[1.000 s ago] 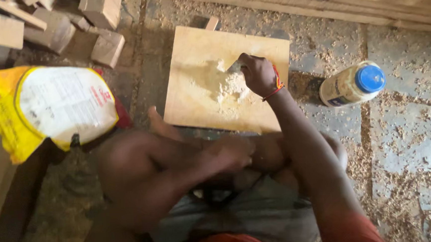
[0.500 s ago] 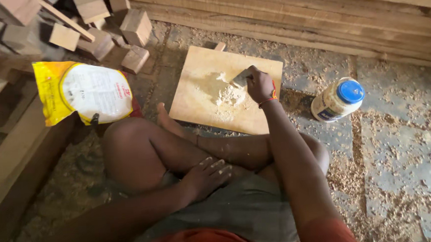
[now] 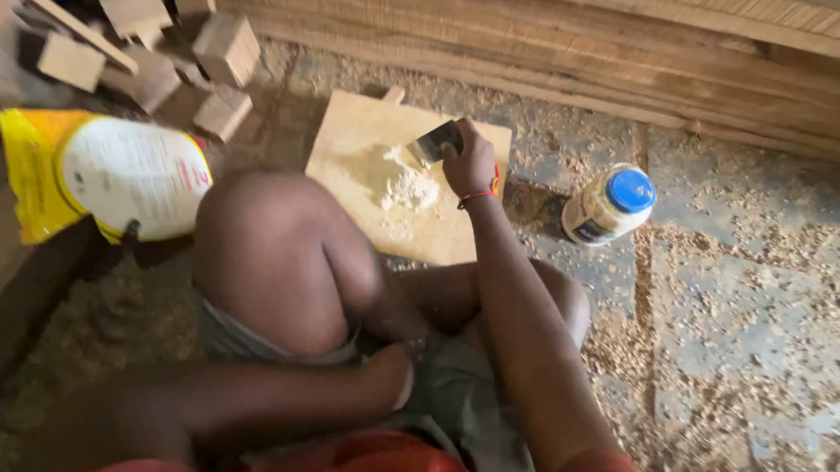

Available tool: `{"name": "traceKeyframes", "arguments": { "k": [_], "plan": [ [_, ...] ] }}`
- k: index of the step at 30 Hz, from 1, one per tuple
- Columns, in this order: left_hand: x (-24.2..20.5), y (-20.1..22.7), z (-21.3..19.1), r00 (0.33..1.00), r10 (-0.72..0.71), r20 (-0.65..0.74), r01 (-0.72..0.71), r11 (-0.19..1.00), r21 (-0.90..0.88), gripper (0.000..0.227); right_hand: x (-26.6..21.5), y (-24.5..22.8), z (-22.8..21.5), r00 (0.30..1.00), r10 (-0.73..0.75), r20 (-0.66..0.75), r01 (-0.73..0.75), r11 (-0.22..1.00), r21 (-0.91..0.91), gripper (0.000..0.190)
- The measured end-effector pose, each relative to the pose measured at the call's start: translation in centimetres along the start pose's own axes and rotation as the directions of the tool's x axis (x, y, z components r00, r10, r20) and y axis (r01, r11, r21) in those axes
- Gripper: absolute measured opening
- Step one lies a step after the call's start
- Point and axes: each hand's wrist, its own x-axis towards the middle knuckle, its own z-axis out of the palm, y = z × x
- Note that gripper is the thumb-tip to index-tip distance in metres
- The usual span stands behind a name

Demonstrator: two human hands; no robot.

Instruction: The person sits on the floor and uses a metal scraper to mix a white powder on a wooden board. They repeatedly scrape and fold the powder to combine it into a uniform pile.

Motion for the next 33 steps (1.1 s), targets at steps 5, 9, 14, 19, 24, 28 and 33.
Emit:
{"name": "traceKeyframes", "arguments": {
  "k": [5, 9, 14, 19, 24, 28, 33],
  "plan": [
    [-7.5, -2.0, 3.2, 0.899, -0.438, -0.017, -0.185, -0.344, -0.921, 0.03, -0.9, 4.1, -0.7, 0.999, 0.043, -0.025, -0.042, 0.999, 0.018, 0.026],
    [-12.7, -4.5, 5.6, 0.826, -0.56, -0.066, -0.325, -0.377, -0.868, 0.024, 0.2, 7.5, 1.8, 0.863, 0.5, 0.073, -0.491, 0.797, 0.352, 0.014],
    [-12.5, -5.9, 11.7, 0.751, -0.635, -0.179, -0.484, -0.346, -0.804, 0.025, -0.4, 11.5, 2.4, 0.796, 0.605, 0.014, -0.572, 0.744, 0.346, 0.012],
    [-9.5, -5.6, 17.4, 0.716, -0.629, -0.303, -0.611, -0.354, -0.708, 0.026, -3.9, 12.0, -2.3, 0.563, 0.82, 0.103, -0.812, 0.526, 0.252, 0.028],
    [-7.9, -6.0, 17.7, 0.627, -0.711, -0.32, -0.686, -0.309, -0.659, 0.026, -7.2, 8.7, -1.4, 0.604, 0.795, 0.049, -0.777, 0.574, 0.26, 0.023],
    [-7.8, -5.7, 16.8, 0.597, -0.758, -0.26, -0.694, -0.326, -0.642, 0.027, -6.5, 7.1, 2.7, 0.56, 0.824, 0.086, -0.755, 0.464, 0.463, 0.019],
    [-7.4, -5.3, 15.9, 0.607, -0.768, -0.202, -0.687, -0.38, -0.62, 0.029, -4.8, 3.1, 2.4, 0.761, 0.645, 0.068, -0.614, 0.683, 0.394, 0.013]
  ]
}}
